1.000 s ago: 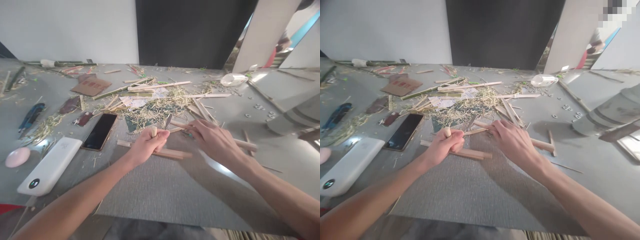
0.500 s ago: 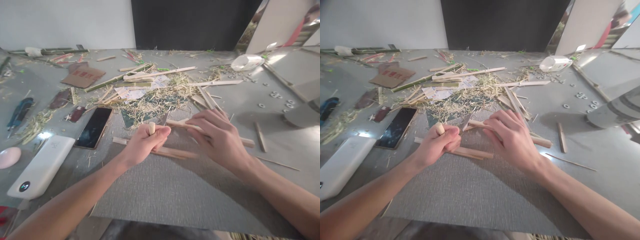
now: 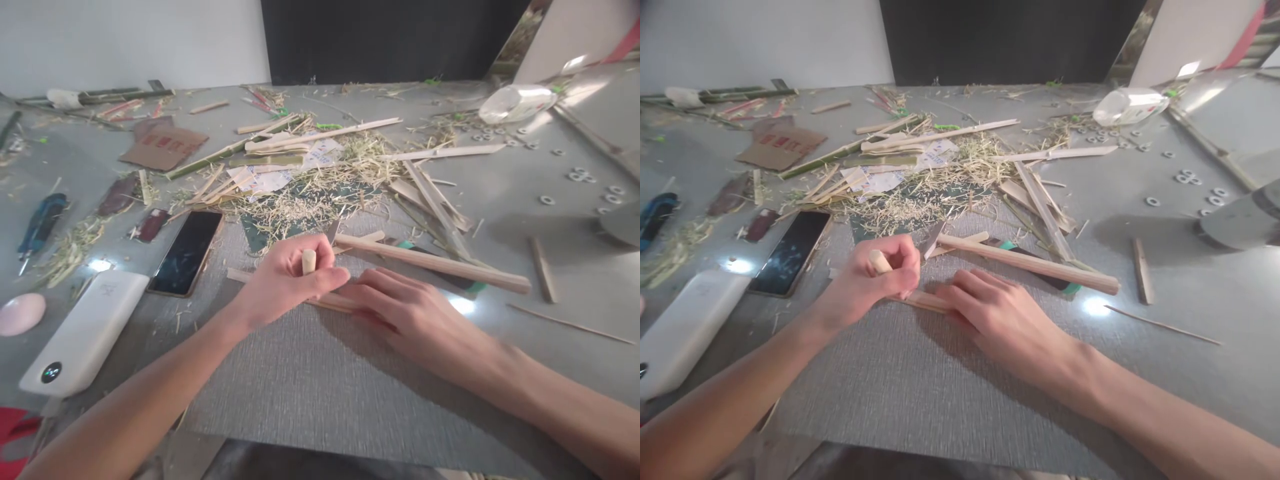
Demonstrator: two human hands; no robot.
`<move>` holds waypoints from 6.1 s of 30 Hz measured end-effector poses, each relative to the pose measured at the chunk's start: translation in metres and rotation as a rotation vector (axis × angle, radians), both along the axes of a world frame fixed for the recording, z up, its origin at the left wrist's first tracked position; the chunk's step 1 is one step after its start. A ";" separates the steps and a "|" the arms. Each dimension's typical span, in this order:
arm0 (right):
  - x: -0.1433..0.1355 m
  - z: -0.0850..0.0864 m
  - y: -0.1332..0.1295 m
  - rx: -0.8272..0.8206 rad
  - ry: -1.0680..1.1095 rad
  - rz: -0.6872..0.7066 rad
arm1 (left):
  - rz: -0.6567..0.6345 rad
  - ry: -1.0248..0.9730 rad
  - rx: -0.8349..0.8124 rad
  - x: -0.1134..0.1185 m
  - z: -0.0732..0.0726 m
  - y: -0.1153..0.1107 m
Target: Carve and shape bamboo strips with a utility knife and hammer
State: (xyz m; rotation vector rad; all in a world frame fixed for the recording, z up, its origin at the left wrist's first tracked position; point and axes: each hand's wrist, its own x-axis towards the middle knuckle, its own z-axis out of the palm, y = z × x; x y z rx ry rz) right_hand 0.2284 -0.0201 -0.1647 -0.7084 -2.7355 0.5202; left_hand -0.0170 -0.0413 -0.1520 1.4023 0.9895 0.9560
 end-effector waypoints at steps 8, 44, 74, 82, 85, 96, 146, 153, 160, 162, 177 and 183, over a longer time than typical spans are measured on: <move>0.007 -0.001 0.007 -0.021 -0.046 -0.123 | -0.402 0.891 0.475 -0.037 0.009 0.021; 0.013 0.003 0.012 -0.039 0.225 -0.247 | -0.307 0.917 0.511 -0.035 0.009 0.015; 0.004 0.031 -0.007 -1.213 0.343 -0.201 | 0.133 0.789 0.340 0.005 0.011 -0.005; 0.007 0.029 -0.004 -0.837 0.212 -0.199 | 0.119 0.523 0.035 0.002 0.018 -0.007; 0.010 0.021 -0.003 -0.476 0.143 -0.220 | 0.130 0.538 0.019 0.001 0.016 -0.006; 0.017 0.012 0.002 -0.059 0.006 -0.150 | 0.238 0.568 0.012 -0.006 0.019 0.000; 0.016 0.039 0.004 -0.413 0.221 0.070 | -0.307 0.354 -0.139 0.014 0.031 -0.016; 0.016 0.041 0.006 -0.479 0.226 0.117 | -0.337 0.393 -0.074 0.012 0.028 -0.013; 0.012 0.042 0.006 -0.659 0.270 0.208 | -0.460 0.294 -0.137 0.010 0.026 -0.013; 0.012 0.041 0.005 -0.711 0.269 0.211 | -0.470 0.264 -0.168 0.011 0.027 -0.014; 0.010 0.011 -0.013 -0.236 -0.052 -0.093 | -0.230 0.822 0.052 0.024 0.009 -0.023; 0.007 0.004 -0.018 -0.279 -0.161 -0.138 | -0.117 1.044 0.401 0.030 0.011 -0.033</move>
